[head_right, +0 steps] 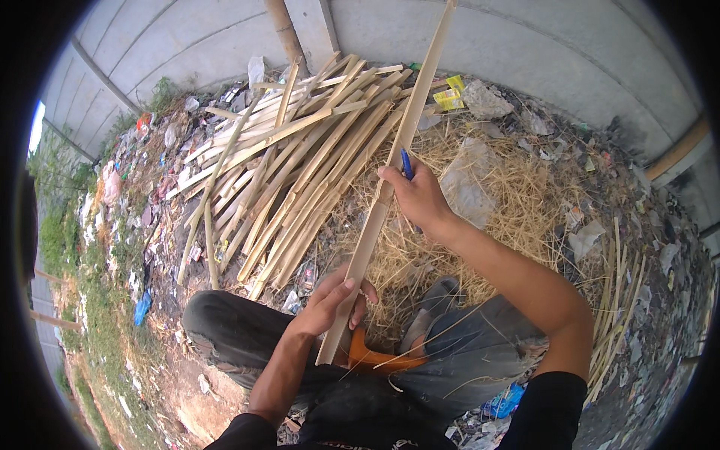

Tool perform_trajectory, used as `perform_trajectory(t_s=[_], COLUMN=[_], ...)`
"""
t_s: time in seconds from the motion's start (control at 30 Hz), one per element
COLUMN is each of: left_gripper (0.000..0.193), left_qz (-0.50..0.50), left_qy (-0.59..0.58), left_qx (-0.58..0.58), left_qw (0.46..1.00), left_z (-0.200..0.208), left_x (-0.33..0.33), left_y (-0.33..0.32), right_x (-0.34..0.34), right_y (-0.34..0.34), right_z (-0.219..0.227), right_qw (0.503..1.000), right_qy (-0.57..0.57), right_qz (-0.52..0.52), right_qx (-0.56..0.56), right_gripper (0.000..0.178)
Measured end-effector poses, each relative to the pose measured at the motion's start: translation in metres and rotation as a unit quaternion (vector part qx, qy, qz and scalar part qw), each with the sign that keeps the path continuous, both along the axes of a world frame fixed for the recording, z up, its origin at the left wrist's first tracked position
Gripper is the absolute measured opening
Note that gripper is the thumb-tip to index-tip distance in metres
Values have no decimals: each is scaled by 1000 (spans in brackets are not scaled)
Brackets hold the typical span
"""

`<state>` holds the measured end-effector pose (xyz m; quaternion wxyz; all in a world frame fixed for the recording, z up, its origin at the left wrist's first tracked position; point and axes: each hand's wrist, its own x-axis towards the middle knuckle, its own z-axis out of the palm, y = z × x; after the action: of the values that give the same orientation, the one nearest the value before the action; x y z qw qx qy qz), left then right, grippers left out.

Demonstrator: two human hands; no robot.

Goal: The person sits on the ground and uses a knife to split long bamboo poles into thin strips. They hold the pole with one hand and use the knife to shave and separate the bamboo, discarding the resulting strips onto a pile.

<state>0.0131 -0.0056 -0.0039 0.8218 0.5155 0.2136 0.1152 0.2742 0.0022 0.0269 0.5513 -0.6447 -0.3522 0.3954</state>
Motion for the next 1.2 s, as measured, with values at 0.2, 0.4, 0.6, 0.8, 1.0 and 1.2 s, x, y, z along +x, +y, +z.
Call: perform_trajectory(t_s=[0.2, 0.4, 0.6, 0.8, 1.0, 1.2], left_gripper=[60, 68, 78, 78, 70, 71], left_qz=[17, 73, 57, -34, 4, 54], left_qy=[-20, 18, -39, -36, -22, -82], left_qx=[32, 35, 71, 66, -64, -226], left_qw=[999, 997, 995, 997, 998, 969], left_z=[11, 27, 13, 8, 10, 23], left_x=[1, -2, -5, -1, 0, -7], left_y=[11, 9, -5, -17, -7, 5], right_x=[-26, -43, 12, 82, 57, -8], right_y=[-12, -14, 6, 2, -6, -32], right_z=[-8, -6, 25, 46, 40, 48], right_qw=[997, 986, 989, 984, 996, 912], right_qy=[1, 67, 122, 129, -83, -377], right_qz=[61, 152, 72, -87, -7, 129], right_qx=[44, 12, 50, 84, 38, 98], right_gripper=[31, 30, 44, 49, 49, 39])
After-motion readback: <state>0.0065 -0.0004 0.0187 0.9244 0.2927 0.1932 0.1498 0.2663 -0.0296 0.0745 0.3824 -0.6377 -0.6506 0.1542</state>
